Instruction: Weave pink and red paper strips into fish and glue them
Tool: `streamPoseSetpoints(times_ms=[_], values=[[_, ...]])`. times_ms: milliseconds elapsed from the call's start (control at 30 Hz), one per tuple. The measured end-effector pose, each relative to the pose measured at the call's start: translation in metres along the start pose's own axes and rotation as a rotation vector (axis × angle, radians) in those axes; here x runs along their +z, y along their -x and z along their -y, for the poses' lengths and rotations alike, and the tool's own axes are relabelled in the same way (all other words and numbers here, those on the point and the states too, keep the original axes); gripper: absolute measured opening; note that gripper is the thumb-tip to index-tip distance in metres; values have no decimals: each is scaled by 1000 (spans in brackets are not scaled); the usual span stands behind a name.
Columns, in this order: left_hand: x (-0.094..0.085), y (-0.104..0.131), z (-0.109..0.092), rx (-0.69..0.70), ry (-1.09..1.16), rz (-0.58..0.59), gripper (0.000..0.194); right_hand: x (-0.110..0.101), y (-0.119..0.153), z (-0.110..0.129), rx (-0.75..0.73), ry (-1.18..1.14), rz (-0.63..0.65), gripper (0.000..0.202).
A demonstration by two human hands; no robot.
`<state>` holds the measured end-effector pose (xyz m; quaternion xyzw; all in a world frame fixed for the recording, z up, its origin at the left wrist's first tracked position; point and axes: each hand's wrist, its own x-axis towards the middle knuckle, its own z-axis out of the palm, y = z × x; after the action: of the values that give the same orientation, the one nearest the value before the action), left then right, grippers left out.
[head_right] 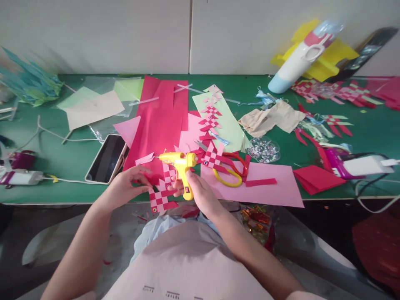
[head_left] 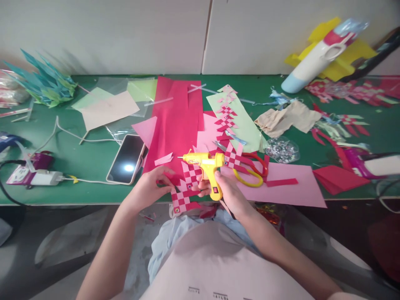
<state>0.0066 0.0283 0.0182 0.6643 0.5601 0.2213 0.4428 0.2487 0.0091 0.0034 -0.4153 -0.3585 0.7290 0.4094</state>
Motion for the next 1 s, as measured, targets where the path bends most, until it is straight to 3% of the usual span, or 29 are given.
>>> streamPoseSetpoints(times_ms=[233, 400, 600, 767, 1000], values=[[-3, -13, -8, 129, -148, -97, 31, 18, -16, 0, 6, -19, -15, 47], [0, 1, -4, 149, -353, -397, 21, 28, -27, 3, 47, -52, -37, 51], [33, 28, -2, 126, -638, -549, 24, 32, -34, -3, 82, -31, 1, 52], [65, 38, -2, 115, -738, -697, 27, 34, -38, -12, 88, -69, 31, 50], [79, 42, 0, 78, -772, -747, 28, 33, -40, -13, 95, -57, 32, 52]])
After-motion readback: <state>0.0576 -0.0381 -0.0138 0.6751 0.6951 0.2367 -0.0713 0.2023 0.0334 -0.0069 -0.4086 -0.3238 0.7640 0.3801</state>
